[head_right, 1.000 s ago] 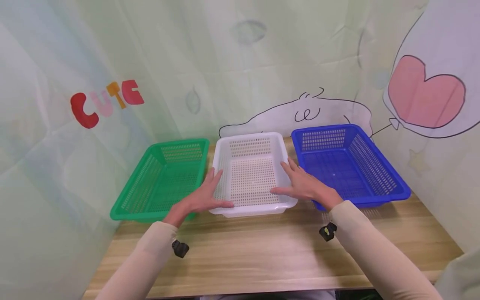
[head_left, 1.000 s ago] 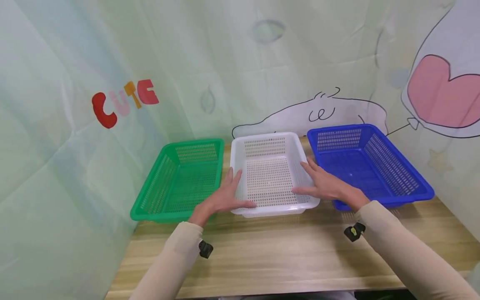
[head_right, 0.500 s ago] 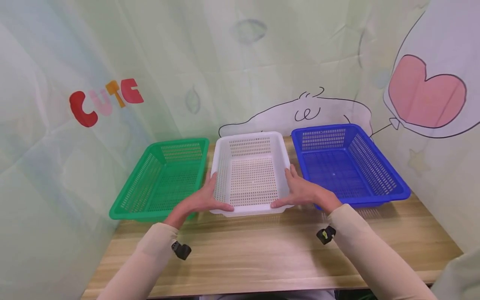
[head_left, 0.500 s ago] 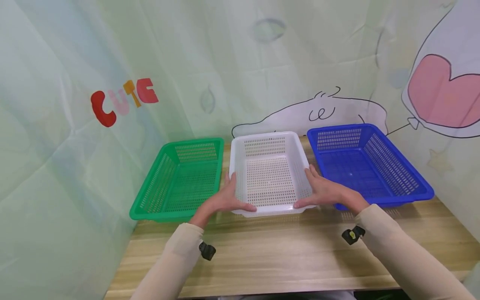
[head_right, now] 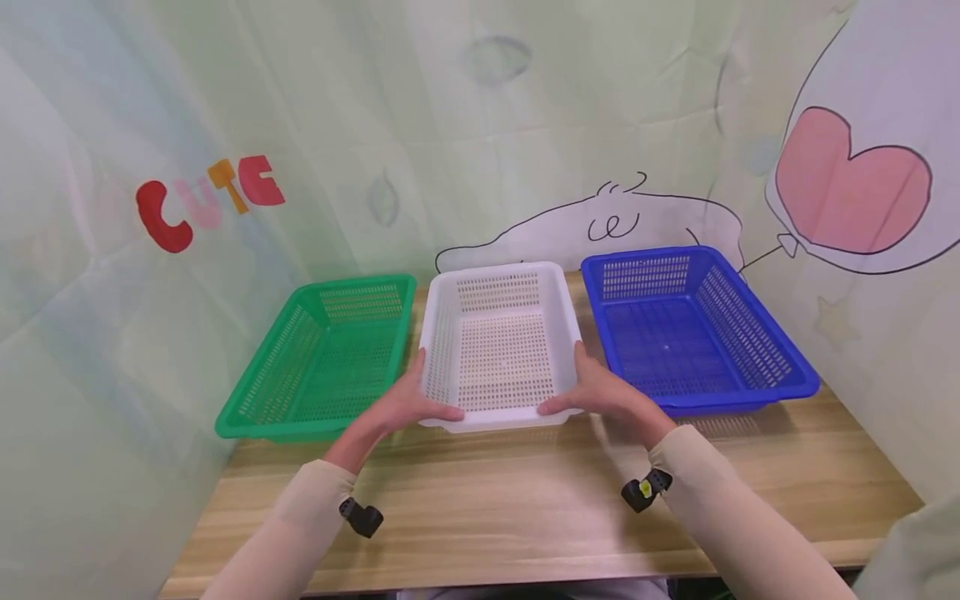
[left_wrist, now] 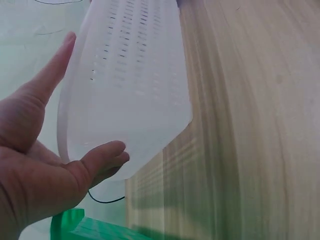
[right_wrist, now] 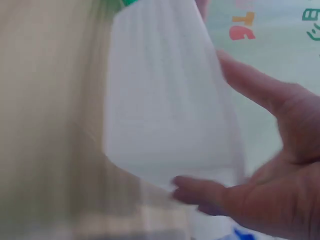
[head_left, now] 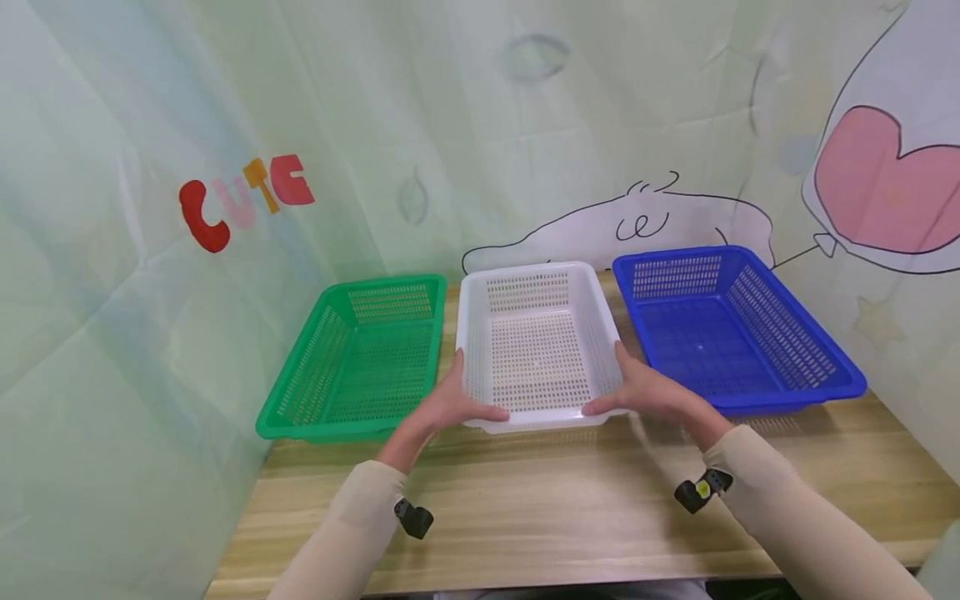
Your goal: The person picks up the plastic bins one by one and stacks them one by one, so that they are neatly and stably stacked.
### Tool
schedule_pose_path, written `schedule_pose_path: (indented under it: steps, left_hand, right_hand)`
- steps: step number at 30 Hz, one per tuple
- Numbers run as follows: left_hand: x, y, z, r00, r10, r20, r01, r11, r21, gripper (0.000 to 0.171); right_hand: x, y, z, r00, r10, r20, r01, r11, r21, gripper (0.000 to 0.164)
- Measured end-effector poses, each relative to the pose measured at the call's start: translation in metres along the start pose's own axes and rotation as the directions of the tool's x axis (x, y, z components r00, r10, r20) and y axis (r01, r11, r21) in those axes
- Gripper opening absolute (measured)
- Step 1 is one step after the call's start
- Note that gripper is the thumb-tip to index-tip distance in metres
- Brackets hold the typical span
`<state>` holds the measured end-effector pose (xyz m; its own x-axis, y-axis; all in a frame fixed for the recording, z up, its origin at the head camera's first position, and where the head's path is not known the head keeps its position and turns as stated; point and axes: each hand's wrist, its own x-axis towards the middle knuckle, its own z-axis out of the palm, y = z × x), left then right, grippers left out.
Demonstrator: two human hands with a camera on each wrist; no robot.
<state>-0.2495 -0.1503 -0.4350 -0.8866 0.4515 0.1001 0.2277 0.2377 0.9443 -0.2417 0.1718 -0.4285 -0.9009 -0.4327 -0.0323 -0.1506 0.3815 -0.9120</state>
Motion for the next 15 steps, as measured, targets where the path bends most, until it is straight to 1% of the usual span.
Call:
schedule_pose_path:
  steps: [2, 4, 7, 10, 12, 15]
  left_hand:
    - [-0.002, -0.002, 0.0, 0.998, -0.045, -0.031, 0.045, 0.999, -0.004, 0.115]
    - [-0.005, -0.003, 0.0, 0.994, -0.083, -0.069, 0.083, 0.997, -0.01, 0.117]
    - [-0.008, -0.004, 0.001, 0.986, -0.116, -0.117, 0.114, 0.993, -0.026, 0.119]
    - [-0.012, -0.009, 0.004, 0.976, -0.144, -0.162, 0.139, 0.99, -0.039, 0.12]
    - [-0.014, -0.013, 0.007, 0.969, -0.165, -0.183, 0.154, 0.986, -0.07, 0.121]
    - [-0.017, -0.019, 0.012, 0.954, -0.208, -0.216, 0.186, 0.975, -0.117, 0.126]
  right_hand:
    - [-0.001, 0.004, 0.004, 0.998, 0.029, -0.05, -0.026, 0.998, 0.048, 0.124]
    - [-0.001, 0.007, 0.007, 0.995, 0.037, -0.098, -0.029, 0.996, 0.087, 0.127]
    - [-0.002, 0.012, 0.012, 0.988, 0.059, -0.144, -0.036, 0.986, 0.161, 0.132]
    - [-0.004, 0.016, 0.015, 0.984, 0.086, -0.158, -0.046, 0.969, 0.241, 0.135]
    - [-0.006, 0.018, 0.017, 0.981, 0.104, -0.161, -0.057, 0.96, 0.274, 0.136]
    - [-0.008, 0.021, 0.017, 0.979, 0.128, -0.161, -0.073, 0.948, 0.31, 0.135]
